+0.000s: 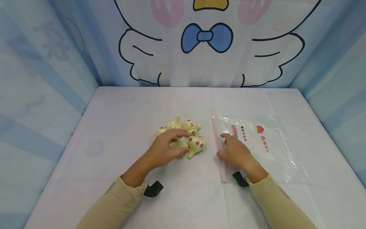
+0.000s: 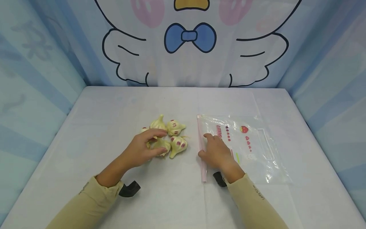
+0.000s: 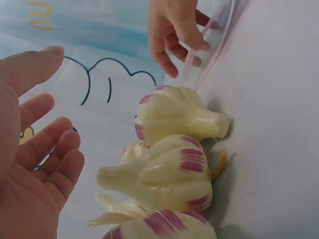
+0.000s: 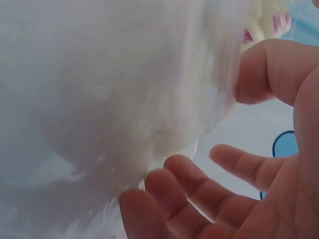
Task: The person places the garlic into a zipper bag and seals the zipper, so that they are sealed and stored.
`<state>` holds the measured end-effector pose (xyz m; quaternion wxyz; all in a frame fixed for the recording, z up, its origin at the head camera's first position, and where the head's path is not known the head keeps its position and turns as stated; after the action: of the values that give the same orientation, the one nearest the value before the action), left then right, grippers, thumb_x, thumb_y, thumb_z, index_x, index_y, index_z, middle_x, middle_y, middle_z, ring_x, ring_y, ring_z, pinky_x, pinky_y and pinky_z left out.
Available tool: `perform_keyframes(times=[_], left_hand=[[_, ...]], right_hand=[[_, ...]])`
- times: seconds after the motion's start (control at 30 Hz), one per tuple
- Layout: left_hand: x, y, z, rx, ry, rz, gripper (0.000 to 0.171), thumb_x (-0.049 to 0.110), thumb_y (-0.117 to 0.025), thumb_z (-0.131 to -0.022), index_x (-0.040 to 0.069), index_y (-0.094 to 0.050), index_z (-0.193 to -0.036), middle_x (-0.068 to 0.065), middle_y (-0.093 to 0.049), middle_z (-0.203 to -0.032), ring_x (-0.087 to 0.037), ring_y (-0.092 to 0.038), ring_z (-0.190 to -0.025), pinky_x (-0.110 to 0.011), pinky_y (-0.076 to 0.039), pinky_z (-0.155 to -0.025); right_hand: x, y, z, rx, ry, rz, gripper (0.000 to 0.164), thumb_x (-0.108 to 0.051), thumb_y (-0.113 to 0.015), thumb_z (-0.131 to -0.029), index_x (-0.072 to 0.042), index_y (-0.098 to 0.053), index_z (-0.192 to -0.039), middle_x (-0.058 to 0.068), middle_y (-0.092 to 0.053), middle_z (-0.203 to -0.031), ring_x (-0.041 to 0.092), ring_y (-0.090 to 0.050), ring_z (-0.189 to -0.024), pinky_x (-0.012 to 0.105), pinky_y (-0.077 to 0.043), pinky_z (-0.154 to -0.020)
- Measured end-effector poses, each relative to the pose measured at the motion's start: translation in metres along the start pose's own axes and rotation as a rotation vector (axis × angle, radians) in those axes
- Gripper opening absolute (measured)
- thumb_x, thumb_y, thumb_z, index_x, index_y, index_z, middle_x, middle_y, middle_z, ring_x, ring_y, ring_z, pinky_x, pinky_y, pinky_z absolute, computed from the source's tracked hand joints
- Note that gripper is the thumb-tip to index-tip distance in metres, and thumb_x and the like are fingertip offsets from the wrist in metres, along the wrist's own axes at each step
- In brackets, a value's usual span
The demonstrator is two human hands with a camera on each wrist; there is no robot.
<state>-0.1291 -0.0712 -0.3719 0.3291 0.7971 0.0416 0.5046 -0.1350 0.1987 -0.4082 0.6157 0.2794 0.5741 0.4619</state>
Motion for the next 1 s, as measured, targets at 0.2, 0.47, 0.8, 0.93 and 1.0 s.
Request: perform_keyframes(times=[0.2,0.47,0.8,0.93,1.0], left_hand=[[0.002,-0.002,-0.001,-0.015,0.004,0.015,0.047,0.015,-0.083,-0.084,-0.001,-0.065,-0.126,-0.016,-0.058,-0.134,-0.026,-0.054,-0.124,-0.04,-0.053,-0.093],[0.004,-0.012,-0.007,-0.053,0.056,0.026,0.05,0.018,-0.082,-0.086,0.001,-0.064,-0.129,-0.015,-0.054,-0.139,-0.026,-0.053,-0.124,-0.038,-0.052,-0.095],[0.006,-0.03,-0.014,-0.168,0.083,0.106,0.06,0.02,-0.079,-0.089,0.003,-0.052,-0.14,-0.01,-0.051,-0.138,-0.023,-0.059,-0.118,-0.034,-0.048,-0.1],[0.008,-0.037,-0.019,-0.207,0.097,0.123,0.061,0.02,-0.078,-0.089,0.001,-0.051,-0.141,-0.011,-0.05,-0.141,-0.024,-0.059,-0.12,-0.036,-0.046,-0.103],[0.009,-0.041,-0.022,-0.216,0.099,0.13,0.061,0.021,-0.077,-0.09,0.001,-0.051,-0.141,-0.011,-0.05,-0.141,-0.024,-0.059,-0.12,-0.036,-0.046,-0.103]], right_hand=[[0.004,0.005,0.001,0.018,0.054,-0.055,0.057,-0.006,-0.05,-0.086,-0.002,-0.049,-0.143,0.024,-0.058,-0.129,0.037,-0.056,-0.111,0.053,-0.045,-0.09],[0.009,0.011,0.006,0.016,0.043,-0.056,0.055,-0.004,-0.049,-0.087,0.002,-0.05,-0.142,0.021,-0.055,-0.134,0.033,-0.056,-0.103,0.049,-0.047,-0.091],[0.009,0.025,0.016,0.058,0.094,-0.069,0.057,-0.01,-0.061,-0.085,0.002,-0.051,-0.14,0.014,-0.058,-0.111,0.021,-0.055,-0.08,0.037,-0.047,-0.07],[0.005,0.028,0.021,0.038,0.072,-0.056,0.064,-0.02,-0.073,-0.087,0.0,-0.049,-0.142,0.015,-0.059,-0.114,0.023,-0.056,-0.086,0.037,-0.051,-0.071],[0.003,0.029,0.023,0.038,0.066,-0.051,0.068,-0.023,-0.077,-0.085,0.0,-0.049,-0.143,0.016,-0.059,-0.115,0.024,-0.057,-0.087,0.037,-0.052,-0.07]])
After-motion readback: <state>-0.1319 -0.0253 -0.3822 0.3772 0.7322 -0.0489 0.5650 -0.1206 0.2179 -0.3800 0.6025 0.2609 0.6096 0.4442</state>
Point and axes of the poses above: each hand's wrist, its own z-axis away from the middle knuckle, its own y-axis out of the back of the hand, x = y × z, the point moved 2 cm from there along -z, towards the middle knuckle
